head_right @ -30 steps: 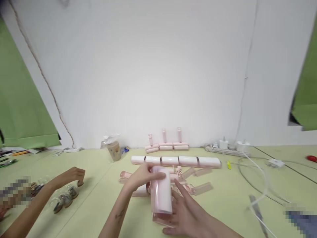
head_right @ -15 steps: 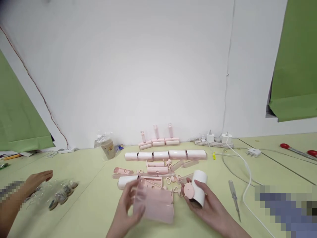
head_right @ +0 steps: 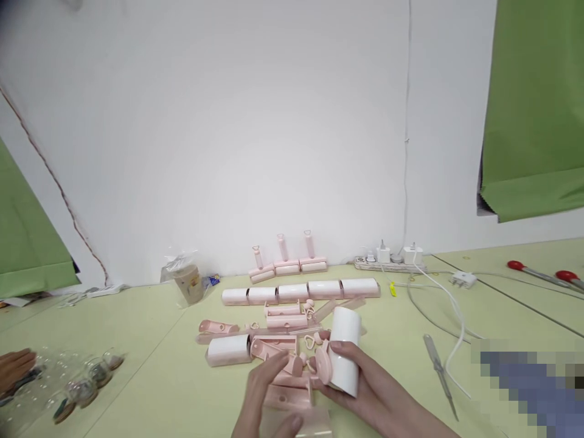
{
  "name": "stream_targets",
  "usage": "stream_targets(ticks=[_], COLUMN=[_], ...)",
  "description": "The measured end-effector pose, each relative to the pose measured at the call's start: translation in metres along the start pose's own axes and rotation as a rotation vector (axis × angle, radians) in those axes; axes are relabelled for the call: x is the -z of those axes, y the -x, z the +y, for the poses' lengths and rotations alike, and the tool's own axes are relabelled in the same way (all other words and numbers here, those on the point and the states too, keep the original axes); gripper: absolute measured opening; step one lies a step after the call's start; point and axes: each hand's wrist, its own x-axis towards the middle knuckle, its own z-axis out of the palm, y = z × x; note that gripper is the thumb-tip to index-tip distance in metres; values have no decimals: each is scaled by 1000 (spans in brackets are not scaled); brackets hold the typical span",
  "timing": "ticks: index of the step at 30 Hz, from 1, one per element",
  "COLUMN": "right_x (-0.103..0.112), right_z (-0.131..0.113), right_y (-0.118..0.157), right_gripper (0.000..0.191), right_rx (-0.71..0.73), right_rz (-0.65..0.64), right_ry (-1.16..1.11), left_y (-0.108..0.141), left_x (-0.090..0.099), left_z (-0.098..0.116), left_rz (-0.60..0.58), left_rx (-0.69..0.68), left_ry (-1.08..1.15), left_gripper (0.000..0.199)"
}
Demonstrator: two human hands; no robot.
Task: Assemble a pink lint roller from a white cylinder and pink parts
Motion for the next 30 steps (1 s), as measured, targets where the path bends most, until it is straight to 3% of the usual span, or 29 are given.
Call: stream_targets(ticks=[3,6,9,11,12,14,18,24,30], right_x=[-21,-35,-39,-39,-38,-35,-24,-11,-10], right_z=[0,-2,-5,-3,-1,5,19,25,26], right_y=[-4,-12,-21,-25,-26,-28,-38,-54,-42], right_gripper=[27,24,24,27,29,32,31,34,29], right_rx=[39,77,126,145,125,33,-68,-68,-151], right_rz=[-47,-112,-107,-107,-126,-199,-315,-326,-275], right_ry=[30,29,162,420,565,793,911,913,815], left_y=[-32,-55,-67,-72,-73,-72,-65,-56,-48], left_x=[-14,-16,-9,-3,-1,2,-1,-4,-5], left_z=[23,26,12,0,-5,-13,-18,-15,-8], left_rz=[-187,-248,-47,123,169,120,-86,-83,-90], left_rx=[-37,-108,-6,101,132,162,247,220,150], left_ry=[154,227,428,599,658,718,715,605,418], left_gripper=[49,39,39,42,43,42,36,48,60])
